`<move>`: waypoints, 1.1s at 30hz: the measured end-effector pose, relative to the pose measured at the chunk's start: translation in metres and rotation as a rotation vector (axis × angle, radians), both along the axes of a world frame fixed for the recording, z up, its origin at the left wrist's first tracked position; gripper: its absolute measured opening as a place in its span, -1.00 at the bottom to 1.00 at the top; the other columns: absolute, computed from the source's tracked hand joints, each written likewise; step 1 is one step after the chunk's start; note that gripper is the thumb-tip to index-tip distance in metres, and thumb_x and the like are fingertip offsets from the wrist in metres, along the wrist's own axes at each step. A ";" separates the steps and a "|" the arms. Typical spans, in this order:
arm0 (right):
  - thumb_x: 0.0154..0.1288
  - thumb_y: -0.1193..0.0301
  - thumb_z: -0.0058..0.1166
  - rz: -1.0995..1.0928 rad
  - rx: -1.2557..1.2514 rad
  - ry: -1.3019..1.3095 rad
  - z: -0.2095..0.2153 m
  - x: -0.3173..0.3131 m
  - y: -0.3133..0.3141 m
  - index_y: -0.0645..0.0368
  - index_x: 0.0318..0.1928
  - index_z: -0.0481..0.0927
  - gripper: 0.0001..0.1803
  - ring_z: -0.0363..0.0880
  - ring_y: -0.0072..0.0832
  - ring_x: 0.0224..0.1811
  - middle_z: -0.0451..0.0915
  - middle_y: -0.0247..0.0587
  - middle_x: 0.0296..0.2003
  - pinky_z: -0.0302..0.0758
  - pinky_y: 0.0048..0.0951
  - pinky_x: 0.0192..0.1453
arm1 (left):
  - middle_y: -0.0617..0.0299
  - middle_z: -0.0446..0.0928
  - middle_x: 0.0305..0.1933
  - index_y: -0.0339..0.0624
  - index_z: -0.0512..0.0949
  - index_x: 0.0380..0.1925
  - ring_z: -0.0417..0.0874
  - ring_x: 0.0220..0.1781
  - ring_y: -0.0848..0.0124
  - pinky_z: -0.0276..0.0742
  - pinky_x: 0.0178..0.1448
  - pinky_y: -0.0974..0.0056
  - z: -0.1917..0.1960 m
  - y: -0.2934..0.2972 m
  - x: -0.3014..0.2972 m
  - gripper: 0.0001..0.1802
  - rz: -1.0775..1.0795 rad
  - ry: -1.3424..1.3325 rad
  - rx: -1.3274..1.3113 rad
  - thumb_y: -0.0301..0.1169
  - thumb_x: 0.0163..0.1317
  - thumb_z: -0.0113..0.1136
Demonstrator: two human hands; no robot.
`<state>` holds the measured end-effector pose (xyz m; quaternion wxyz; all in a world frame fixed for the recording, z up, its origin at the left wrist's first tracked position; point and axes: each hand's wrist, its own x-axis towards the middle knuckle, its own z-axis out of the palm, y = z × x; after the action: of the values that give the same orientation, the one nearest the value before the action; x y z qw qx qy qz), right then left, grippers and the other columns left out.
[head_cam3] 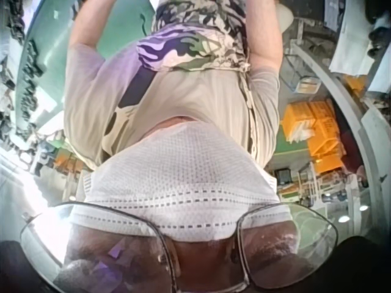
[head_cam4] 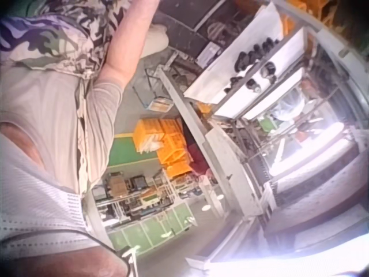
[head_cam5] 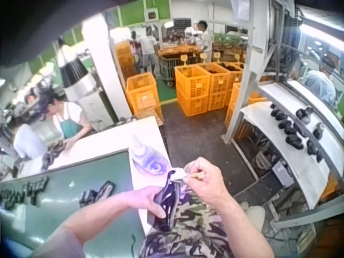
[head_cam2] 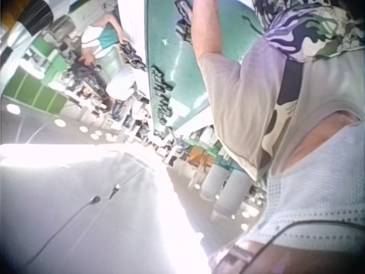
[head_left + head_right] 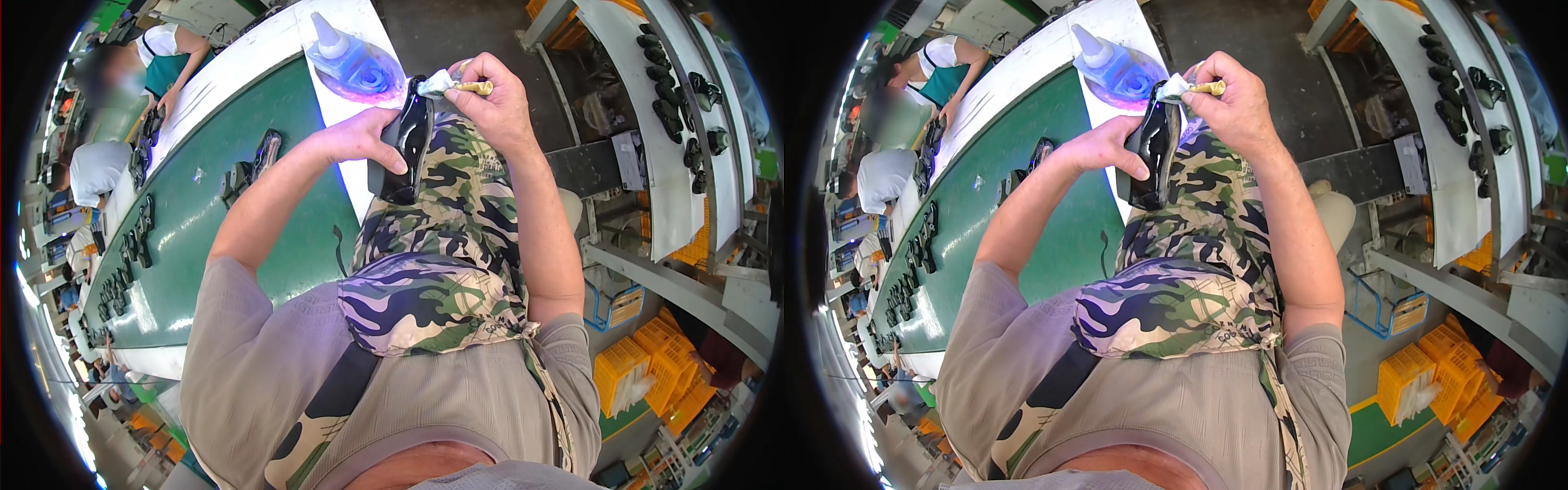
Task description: Applying a cleaning or finishing agent to the soles of shoes on an assembly line.
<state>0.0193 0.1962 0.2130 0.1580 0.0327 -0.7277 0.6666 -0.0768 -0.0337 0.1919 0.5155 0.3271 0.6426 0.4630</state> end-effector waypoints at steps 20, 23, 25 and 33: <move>0.13 0.60 0.31 0.027 -0.052 -0.058 -0.033 0.021 -0.006 0.17 -0.36 0.43 -0.75 0.50 -0.56 -0.11 0.58 -0.17 -0.17 0.44 -0.51 -0.02 | 0.16 0.62 -0.01 -0.39 0.49 0.13 0.61 0.00 0.38 0.45 0.23 0.32 -0.022 0.002 0.013 -0.26 0.211 -0.373 0.106 -0.28 -0.08 0.50; 0.12 0.60 0.32 0.067 -0.097 -0.089 -0.041 0.025 -0.007 0.16 -0.37 0.43 -0.74 0.49 -0.56 -0.12 0.58 -0.17 -0.17 0.43 -0.51 -0.02 | 0.17 0.64 -0.05 -0.39 0.52 0.07 0.63 -0.04 0.40 0.47 0.18 0.33 -0.029 0.002 0.007 -0.33 0.216 -0.452 0.084 -0.27 -0.05 0.48; 0.12 0.60 0.32 0.088 -0.108 -0.096 -0.042 0.027 -0.007 0.15 -0.38 0.42 -0.74 0.49 -0.56 -0.12 0.58 -0.17 -0.17 0.43 -0.51 -0.02 | 0.18 0.65 -0.10 -0.37 0.55 0.02 0.64 -0.08 0.41 0.49 0.14 0.32 -0.031 0.002 0.008 -0.41 0.247 -0.451 0.104 -0.27 0.00 0.45; 0.10 0.61 0.31 0.145 -0.074 -0.129 -0.031 0.041 -0.001 0.14 -0.38 0.42 -0.73 0.45 -0.60 -0.18 0.58 -0.19 -0.18 0.40 -0.53 -0.10 | 0.09 0.63 0.00 -0.37 0.44 0.15 0.67 0.01 0.30 0.56 0.22 0.20 -0.046 0.005 0.005 -0.40 0.420 -0.502 0.140 -0.43 0.10 0.37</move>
<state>0.0605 0.1956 0.1816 0.0634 0.0364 -0.7068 0.7036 -0.0718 -0.0284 0.1461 0.5274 0.0979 0.5155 0.6682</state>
